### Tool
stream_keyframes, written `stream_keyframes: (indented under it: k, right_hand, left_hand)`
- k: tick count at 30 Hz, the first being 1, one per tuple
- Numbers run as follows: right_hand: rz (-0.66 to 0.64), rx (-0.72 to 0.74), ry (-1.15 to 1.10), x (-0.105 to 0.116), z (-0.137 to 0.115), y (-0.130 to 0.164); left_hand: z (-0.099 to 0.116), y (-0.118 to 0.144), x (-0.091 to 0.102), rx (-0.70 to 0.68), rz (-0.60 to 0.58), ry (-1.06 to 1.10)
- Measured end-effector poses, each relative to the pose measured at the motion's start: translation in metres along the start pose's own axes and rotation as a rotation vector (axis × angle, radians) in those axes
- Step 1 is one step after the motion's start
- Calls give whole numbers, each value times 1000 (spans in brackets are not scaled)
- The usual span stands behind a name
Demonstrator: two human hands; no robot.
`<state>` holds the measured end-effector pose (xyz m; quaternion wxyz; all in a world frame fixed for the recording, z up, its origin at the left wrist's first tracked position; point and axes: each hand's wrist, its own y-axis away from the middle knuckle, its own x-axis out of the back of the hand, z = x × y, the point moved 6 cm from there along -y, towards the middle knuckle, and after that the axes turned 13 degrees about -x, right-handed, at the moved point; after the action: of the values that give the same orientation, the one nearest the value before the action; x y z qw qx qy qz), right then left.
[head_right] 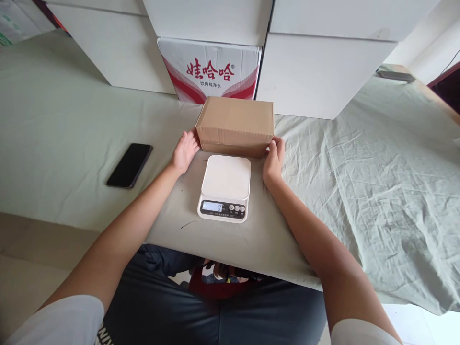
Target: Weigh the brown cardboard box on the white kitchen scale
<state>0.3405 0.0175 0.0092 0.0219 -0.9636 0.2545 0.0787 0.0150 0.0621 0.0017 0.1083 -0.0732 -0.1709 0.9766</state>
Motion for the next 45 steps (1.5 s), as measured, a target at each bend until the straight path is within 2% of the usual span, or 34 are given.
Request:
stream_keyframes:
  k: [9, 32, 39, 45]
  right_hand:
    - [-2, -7, 57, -1, -5, 3]
    - [-9, -21, 41, -4, -8, 3]
    - [-30, 3, 63, -5, -4, 2]
    - [-62, 22, 88, -4, 0, 1]
  left_hand:
    - [-3, -2, 2, -12, -22, 8]
    - [-6, -3, 6, -38, -23, -19]
    - [-6, -5, 7, -70, -15, -20]
    - [0, -6, 6, -163, -50, -52]
